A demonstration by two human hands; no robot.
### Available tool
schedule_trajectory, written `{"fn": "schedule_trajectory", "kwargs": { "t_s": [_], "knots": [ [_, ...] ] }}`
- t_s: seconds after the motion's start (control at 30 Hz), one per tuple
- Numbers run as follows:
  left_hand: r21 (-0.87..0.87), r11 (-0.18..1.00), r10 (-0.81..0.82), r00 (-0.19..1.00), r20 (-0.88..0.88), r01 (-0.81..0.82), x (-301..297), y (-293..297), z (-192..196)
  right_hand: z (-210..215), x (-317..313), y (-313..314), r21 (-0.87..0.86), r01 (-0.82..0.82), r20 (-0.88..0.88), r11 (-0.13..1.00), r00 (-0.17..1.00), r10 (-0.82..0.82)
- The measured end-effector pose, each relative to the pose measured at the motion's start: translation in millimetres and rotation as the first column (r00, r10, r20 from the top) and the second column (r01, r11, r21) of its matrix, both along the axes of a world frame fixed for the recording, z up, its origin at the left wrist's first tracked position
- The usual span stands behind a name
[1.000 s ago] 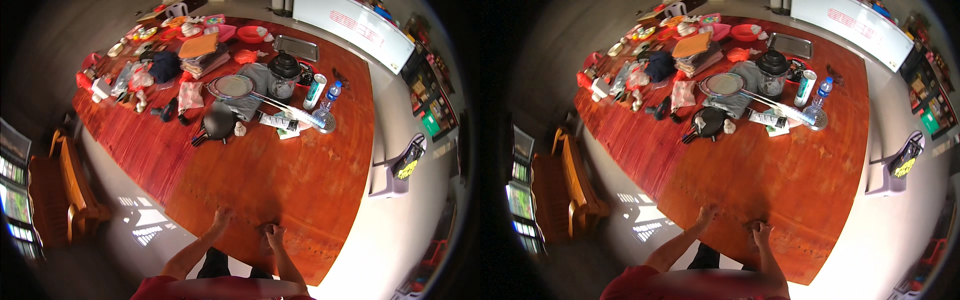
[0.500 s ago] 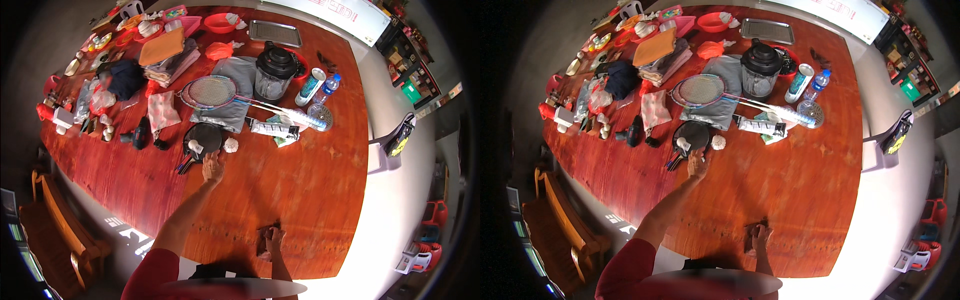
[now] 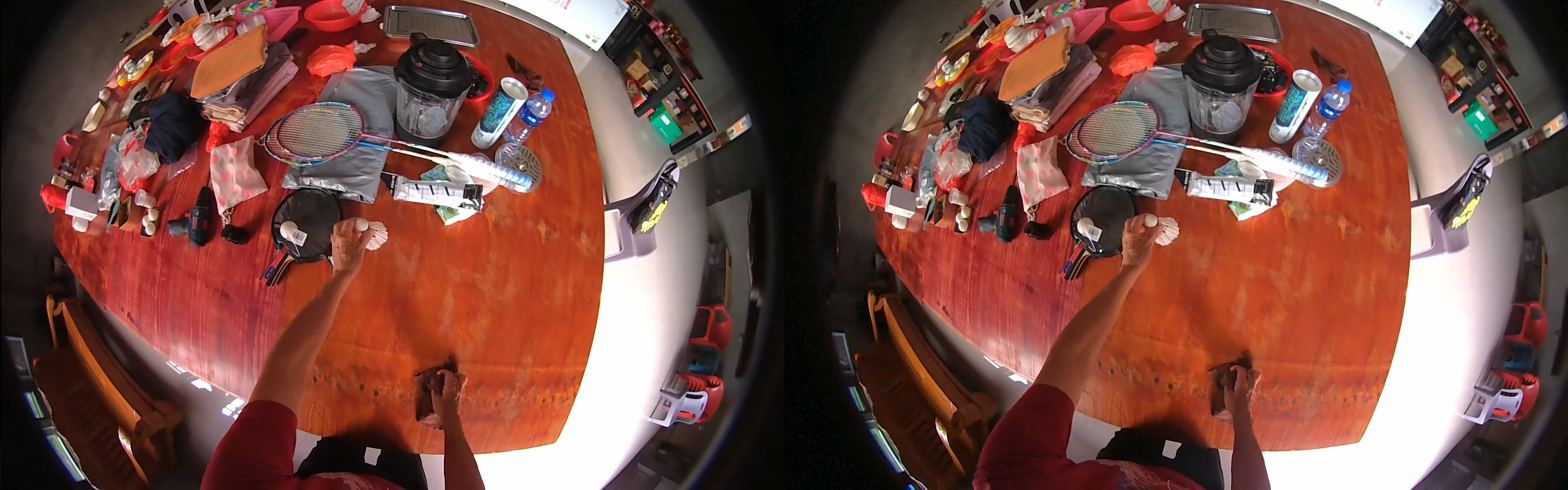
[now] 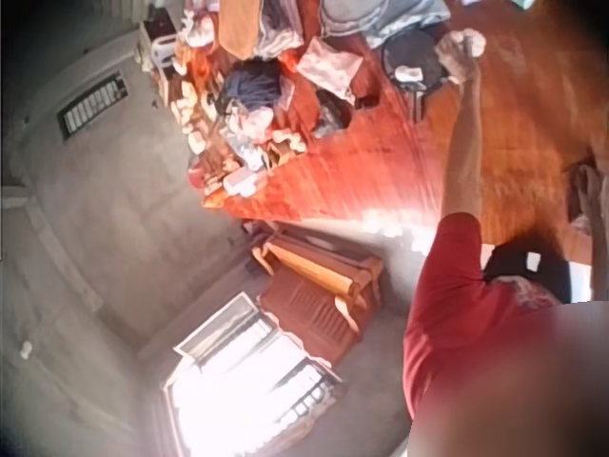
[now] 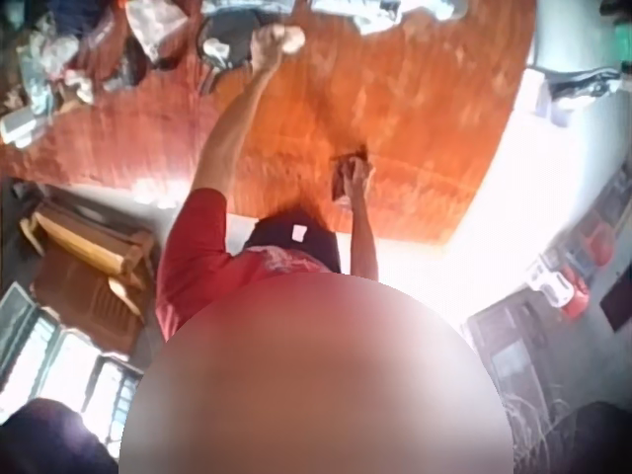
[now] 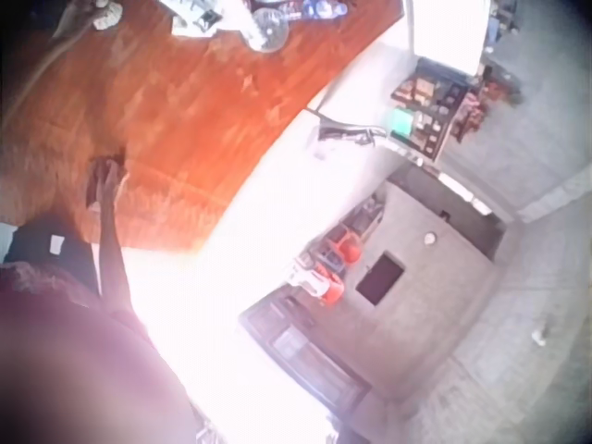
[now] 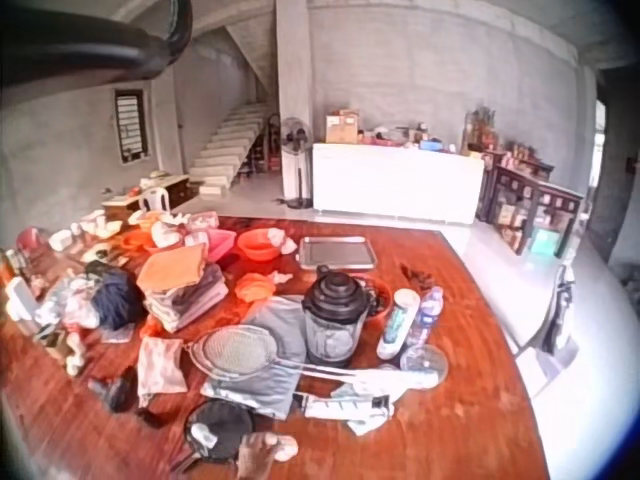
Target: The person wipes a badminton racket, a shuttlecock, a cap, and a power drill with a cloth on a cluttered table. The person also handles a water bottle and a metal strainer, then places the cleaned items back on the table.
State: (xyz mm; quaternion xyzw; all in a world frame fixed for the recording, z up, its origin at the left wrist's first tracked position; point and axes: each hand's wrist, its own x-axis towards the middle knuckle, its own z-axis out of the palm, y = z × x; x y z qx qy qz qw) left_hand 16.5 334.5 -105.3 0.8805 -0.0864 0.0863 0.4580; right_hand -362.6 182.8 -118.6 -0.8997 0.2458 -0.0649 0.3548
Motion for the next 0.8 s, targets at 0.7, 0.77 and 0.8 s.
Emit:
{"fn": "schedule_trajectory", "kwargs": {
  "t_s": [0.7,0.77,0.8],
  "knots": [
    [-0.948,0.318,-0.521,0.836,-0.175,0.0,-257.2,3.6,274.9,338.5,89.3,-2.3,0.078,-0.543,0.375,0.836,0.793,0.48],
    [-0.941,0.339,-0.528,0.829,-0.186,0.005,-260.1,6.4,292.5,334.2,66.9,-14.0,0.297,-0.495,0.39,0.816,0.843,0.37],
    [-0.923,0.383,-0.512,0.842,-0.172,0.044,-261.7,5.5,299.4,334.8,60.5,-20.4,0.402,-0.465,0.388,0.789,0.867,0.313]
  ]
}}
